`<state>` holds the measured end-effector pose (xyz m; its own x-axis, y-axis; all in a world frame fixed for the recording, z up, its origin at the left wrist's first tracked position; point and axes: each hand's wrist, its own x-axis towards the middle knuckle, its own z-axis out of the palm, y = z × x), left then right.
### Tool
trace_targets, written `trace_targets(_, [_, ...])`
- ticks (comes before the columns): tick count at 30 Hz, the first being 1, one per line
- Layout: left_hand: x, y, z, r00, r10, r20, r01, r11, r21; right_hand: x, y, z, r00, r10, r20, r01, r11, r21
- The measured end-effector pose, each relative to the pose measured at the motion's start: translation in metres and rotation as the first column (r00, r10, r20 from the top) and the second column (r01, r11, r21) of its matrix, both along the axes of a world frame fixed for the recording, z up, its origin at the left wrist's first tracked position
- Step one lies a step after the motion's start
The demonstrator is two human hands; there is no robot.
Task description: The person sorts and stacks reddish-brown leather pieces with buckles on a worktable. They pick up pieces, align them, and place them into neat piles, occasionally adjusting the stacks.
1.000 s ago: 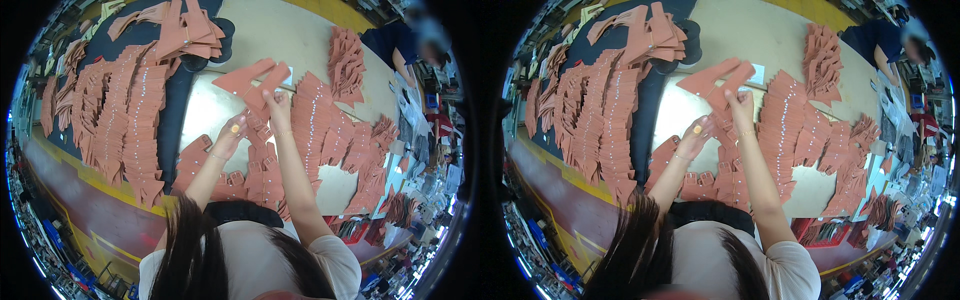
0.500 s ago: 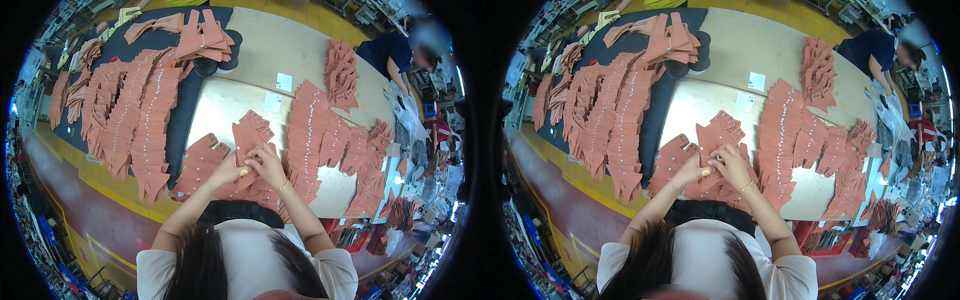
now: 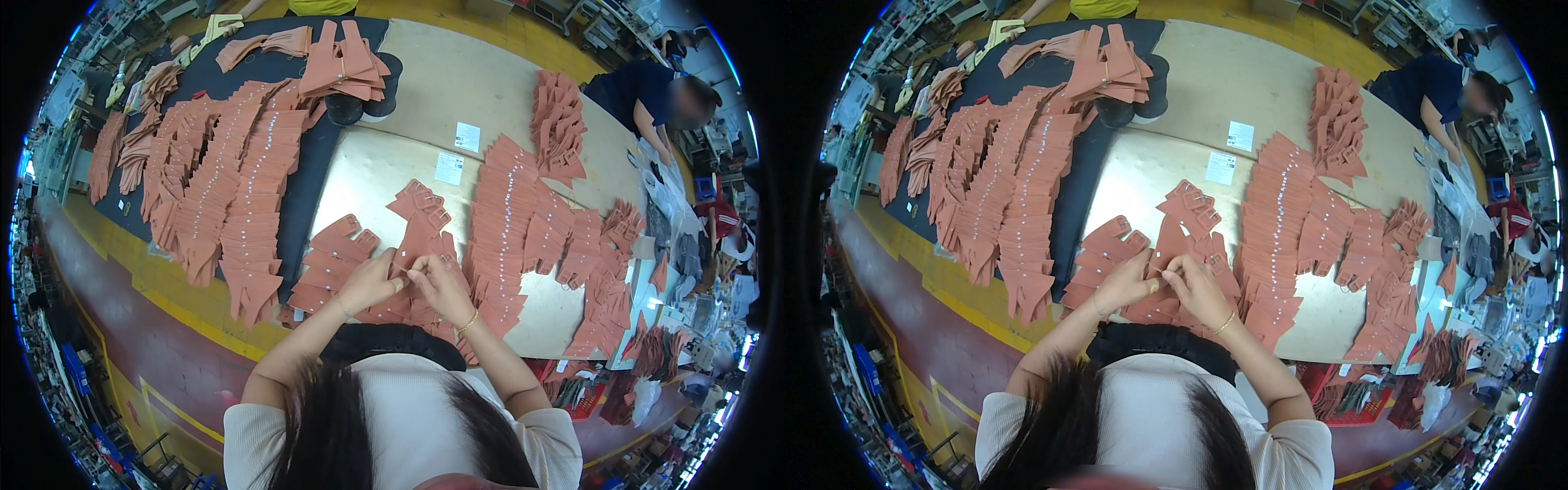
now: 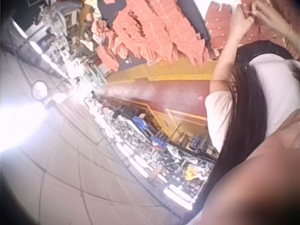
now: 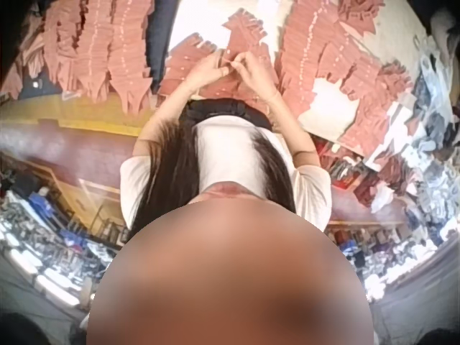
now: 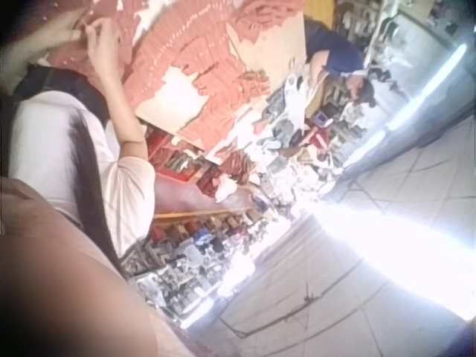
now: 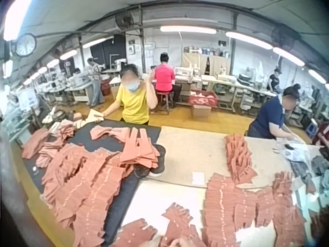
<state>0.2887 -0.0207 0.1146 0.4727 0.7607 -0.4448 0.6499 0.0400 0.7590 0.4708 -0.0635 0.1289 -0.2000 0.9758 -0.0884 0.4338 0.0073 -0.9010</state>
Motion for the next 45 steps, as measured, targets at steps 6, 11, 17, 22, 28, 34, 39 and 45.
trace_targets(6, [0.011,-0.012,0.015,0.943,-0.119,-0.309,0.223,0.919,0.324,0.019,0.012,0.025,0.976,0.074,-0.205,-0.067,0.997,0.041])
trace_targets(11, [-0.011,-0.009,0.016,0.993,-0.069,0.095,0.055,0.987,0.148,0.063,0.037,-0.006,0.123,-0.638,-0.76,0.213,0.765,-0.608])
trace_targets(17, [-0.029,-0.012,0.016,0.726,0.488,0.485,-0.279,0.853,-0.44,0.073,0.031,-0.097,0.375,-0.792,-0.482,0.495,0.61,-0.618])
trace_targets(22, [-0.048,0.005,0.012,0.664,0.619,0.419,-0.355,0.755,-0.552,0.093,0.063,-0.136,0.783,-0.607,0.139,0.542,0.775,0.325])
trace_targets(28, [-0.039,0.019,0.004,0.602,0.7,0.384,-0.239,0.617,-0.75,0.12,0.159,-0.129,0.794,-0.43,0.429,0.504,0.861,-0.07])
trace_targets(34, [-0.025,0.03,-0.006,0.468,0.826,0.314,-0.148,0.423,-0.894,0.092,0.159,-0.066,0.863,-0.425,0.273,0.349,0.893,0.285])
trace_targets(39, [-0.019,0.04,-0.012,0.397,0.859,0.323,-0.005,0.354,-0.935,0.022,0.08,-0.007,0.949,0.195,0.249,-0.281,0.881,0.38])
trace_targets(45, [-0.019,0.041,-0.006,0.458,0.703,0.544,0.081,0.576,-0.813,0.006,0.061,-0.002,0.93,0.202,0.307,-0.302,0.896,0.327])
